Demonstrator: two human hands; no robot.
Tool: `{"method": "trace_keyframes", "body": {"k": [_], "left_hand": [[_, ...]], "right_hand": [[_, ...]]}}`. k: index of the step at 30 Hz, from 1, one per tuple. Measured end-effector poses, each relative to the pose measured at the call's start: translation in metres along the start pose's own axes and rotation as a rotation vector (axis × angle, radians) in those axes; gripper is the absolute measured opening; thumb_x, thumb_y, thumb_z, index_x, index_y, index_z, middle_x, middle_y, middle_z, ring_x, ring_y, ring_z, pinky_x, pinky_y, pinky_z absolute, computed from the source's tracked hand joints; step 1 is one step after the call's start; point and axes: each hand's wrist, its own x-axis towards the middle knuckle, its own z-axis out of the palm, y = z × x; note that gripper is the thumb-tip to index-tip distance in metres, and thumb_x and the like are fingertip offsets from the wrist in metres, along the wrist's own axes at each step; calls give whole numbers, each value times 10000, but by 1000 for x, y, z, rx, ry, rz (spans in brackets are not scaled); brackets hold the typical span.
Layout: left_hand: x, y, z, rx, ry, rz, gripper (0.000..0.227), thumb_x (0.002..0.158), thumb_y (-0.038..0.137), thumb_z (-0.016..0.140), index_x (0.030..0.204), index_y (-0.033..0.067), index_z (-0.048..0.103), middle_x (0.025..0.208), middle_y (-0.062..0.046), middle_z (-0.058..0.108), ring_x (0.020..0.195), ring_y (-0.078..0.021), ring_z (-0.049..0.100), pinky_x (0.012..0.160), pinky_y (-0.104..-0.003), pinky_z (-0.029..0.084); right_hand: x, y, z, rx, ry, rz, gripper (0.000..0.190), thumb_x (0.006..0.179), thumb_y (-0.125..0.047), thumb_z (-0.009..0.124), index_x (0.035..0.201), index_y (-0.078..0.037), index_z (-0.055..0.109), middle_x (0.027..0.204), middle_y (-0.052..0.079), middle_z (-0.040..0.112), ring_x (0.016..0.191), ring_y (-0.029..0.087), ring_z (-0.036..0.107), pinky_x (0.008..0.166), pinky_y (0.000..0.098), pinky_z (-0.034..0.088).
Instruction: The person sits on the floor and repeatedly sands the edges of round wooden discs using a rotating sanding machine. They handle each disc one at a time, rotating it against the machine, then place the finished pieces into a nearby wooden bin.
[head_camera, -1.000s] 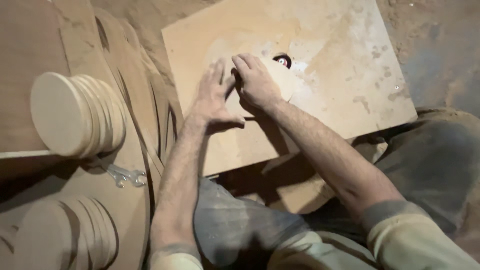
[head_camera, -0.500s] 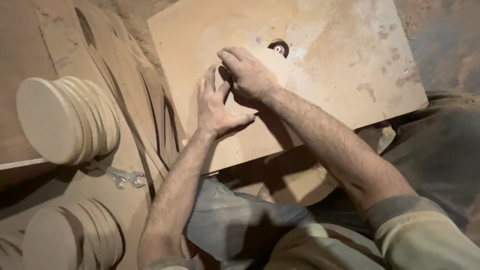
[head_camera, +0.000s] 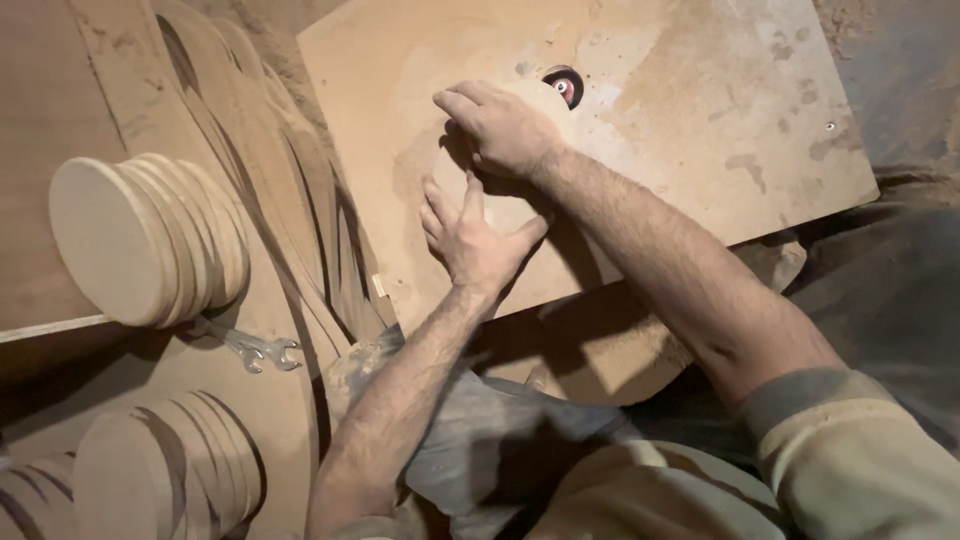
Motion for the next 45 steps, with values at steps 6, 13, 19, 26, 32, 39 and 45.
{"method": "trace_keyframes", "body": {"k": [6, 13, 19, 26, 32, 39, 45], "left_hand": [[1, 8, -10, 26, -39, -25, 1094, 553, 518, 950, 1489, 159, 513, 1585, -357, 185, 1468, -532, 174, 1185, -619, 216], [-25, 26, 10, 36, -59, -25, 1110, 591, 456, 916, 1561, 228, 428, 1601, -368, 173, 1455, -558, 197, 1151, -665, 245], [-33, 38, 12, 41, -52, -93, 1137, 611, 521, 920, 1568, 231, 378, 1558, -414, 148, 1431, -579, 175, 1128, -692, 237], [-34, 42, 27, 78, -29, -204, 1096, 676, 505, 867, 1601, 230, 347, 1586, -430, 147, 1431, -587, 207, 1118, -678, 268], [-16, 29, -23, 146, -313, 22, 1164, 609, 558, 899, 1567, 181, 358, 1539, -445, 145, 1441, -585, 176, 1177, -649, 231], [30, 0, -40, 34, -226, 773, 1086, 533, 544, 931, 1424, 42, 566, 1664, -313, 175, 1572, -527, 161, 1293, -626, 223], [-2, 6, -14, -80, -124, 594, 1047, 589, 533, 933, 1408, -30, 605, 1655, -388, 156, 1540, -557, 139, 1241, -670, 206]], "right_hand": [[-4, -16, -2, -2, 104, 83, 472, 911, -84, 673, 1362, 7, 567, 1296, 203, 614, 1207, 390, 583, 997, 438, 509], [-33, -24, -9, 18, 221, 304, 417, 939, -27, 631, 1353, -13, 581, 1233, 191, 607, 1183, 392, 578, 975, 448, 504], [-37, -22, -13, 74, 169, 258, 443, 888, -41, 638, 1328, -38, 587, 1189, 182, 616, 1141, 386, 593, 955, 448, 508], [-25, -8, -7, 109, 60, 166, 474, 857, -85, 678, 1318, -43, 578, 1178, 177, 623, 1139, 383, 591, 933, 460, 503], [-21, -11, -11, 91, 77, 136, 464, 851, -92, 679, 1303, -48, 583, 1155, 177, 628, 1107, 386, 609, 919, 458, 515], [-20, -8, -10, 85, 117, 143, 444, 874, -64, 641, 1316, -56, 598, 1139, 159, 645, 1102, 372, 620, 917, 450, 524], [-19, -1, -11, 120, 3, 93, 429, 867, -117, 683, 1276, -30, 588, 1115, 170, 638, 1088, 383, 615, 894, 465, 516]]}}
